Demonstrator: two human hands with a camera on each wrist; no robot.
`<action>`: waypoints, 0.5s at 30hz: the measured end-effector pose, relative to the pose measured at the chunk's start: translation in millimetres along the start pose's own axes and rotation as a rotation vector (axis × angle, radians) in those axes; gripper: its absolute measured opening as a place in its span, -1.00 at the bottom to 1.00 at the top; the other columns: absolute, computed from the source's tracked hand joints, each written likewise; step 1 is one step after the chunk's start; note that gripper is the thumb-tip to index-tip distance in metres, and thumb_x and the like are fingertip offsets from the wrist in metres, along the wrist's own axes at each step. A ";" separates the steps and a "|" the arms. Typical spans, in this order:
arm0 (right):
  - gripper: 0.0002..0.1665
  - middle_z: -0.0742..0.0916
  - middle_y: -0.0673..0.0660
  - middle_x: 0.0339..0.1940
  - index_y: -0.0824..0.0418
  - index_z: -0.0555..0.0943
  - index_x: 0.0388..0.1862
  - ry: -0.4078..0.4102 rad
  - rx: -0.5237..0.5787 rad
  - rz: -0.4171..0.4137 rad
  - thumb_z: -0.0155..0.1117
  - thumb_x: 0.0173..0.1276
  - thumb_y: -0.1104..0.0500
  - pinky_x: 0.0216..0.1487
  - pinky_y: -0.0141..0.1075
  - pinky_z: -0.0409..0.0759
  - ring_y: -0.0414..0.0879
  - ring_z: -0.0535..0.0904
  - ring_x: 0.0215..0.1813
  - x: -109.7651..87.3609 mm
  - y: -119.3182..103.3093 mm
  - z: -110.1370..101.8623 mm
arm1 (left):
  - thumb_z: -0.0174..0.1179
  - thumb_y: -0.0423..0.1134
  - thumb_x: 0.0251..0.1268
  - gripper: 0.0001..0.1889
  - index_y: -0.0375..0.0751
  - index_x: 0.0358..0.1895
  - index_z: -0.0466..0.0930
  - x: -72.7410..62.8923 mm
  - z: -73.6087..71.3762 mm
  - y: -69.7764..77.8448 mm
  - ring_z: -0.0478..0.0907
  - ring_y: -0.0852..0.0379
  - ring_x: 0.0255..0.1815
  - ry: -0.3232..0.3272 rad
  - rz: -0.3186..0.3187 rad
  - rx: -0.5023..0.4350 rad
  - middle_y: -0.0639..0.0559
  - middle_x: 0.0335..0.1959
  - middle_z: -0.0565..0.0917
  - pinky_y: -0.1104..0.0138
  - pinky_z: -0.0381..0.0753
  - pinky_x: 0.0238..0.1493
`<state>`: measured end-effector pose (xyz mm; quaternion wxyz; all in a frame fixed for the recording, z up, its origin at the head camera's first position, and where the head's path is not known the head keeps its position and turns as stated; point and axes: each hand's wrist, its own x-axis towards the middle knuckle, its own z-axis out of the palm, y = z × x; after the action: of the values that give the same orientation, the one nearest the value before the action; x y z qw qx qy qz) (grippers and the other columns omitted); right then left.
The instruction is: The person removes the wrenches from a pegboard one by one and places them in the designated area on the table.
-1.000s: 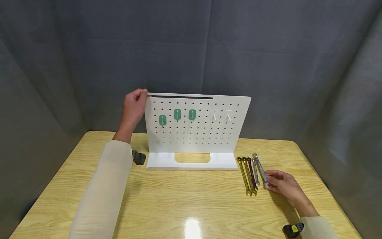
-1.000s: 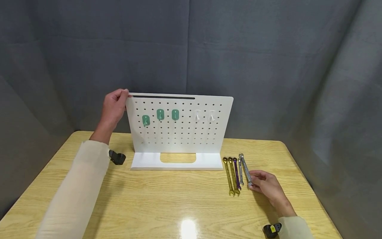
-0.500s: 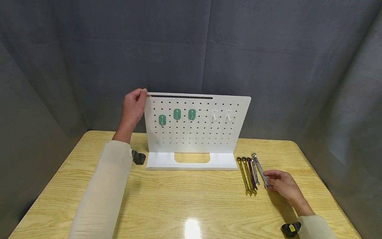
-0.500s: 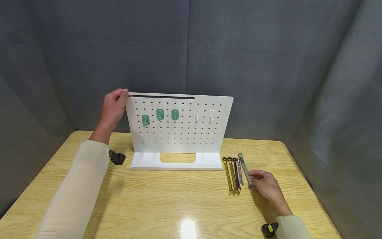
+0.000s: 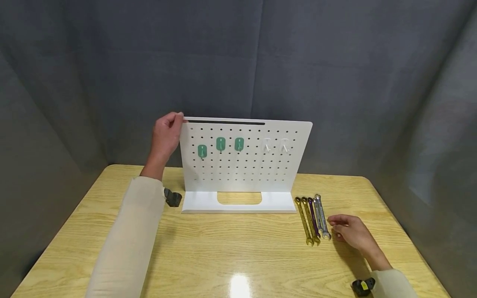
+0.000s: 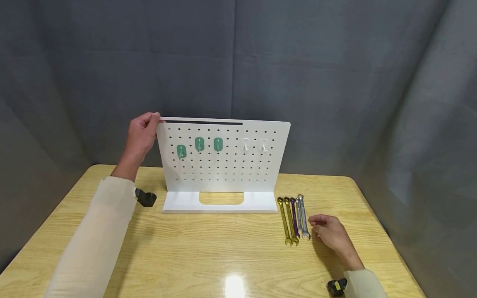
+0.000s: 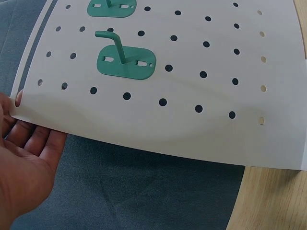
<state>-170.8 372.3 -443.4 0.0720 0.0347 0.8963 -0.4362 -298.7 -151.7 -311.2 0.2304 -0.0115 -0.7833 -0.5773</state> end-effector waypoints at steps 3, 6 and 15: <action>-0.64 0.67 0.38 0.06 0.58 0.51 0.23 -0.020 0.005 0.010 0.03 0.60 0.37 -0.29 -0.23 0.70 -0.03 0.61 -0.14 0.3 -1.1 -0.7 | -0.01 0.12 0.64 -0.46 -0.36 -0.05 0.68 0.2 -0.1 -0.2 0.46 0.04 -0.12 0.004 -0.004 0.003 -0.19 -0.09 0.63 0.30 0.46 -0.18; -0.59 0.67 0.31 0.02 0.56 0.48 0.28 -0.046 0.039 0.043 0.06 0.64 0.28 -0.28 -0.23 0.69 -0.05 0.60 -0.19 1.0 -2.1 -0.9 | -0.02 0.13 0.63 -0.45 -0.35 -0.03 0.69 -0.5 -0.7 -0.8 0.46 0.04 -0.11 0.007 -0.014 0.009 -0.19 -0.08 0.64 0.31 0.46 -0.17; -0.21 0.41 0.55 0.38 0.50 0.13 0.56 -0.097 -0.068 -0.009 0.05 0.68 -0.03 0.08 0.10 0.61 0.37 0.51 0.20 -1.1 -20.0 -3.3 | -0.01 0.14 0.64 -0.46 -0.32 0.00 0.71 -3.7 0.3 -1.7 0.44 0.05 -0.16 0.031 -0.019 0.002 -0.16 -0.14 0.61 0.30 0.44 -0.22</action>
<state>-172.5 362.5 -425.7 0.1146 0.0071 0.9061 -0.4071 -296.0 -151.1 -314.2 0.2369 0.0050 -0.7802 -0.5790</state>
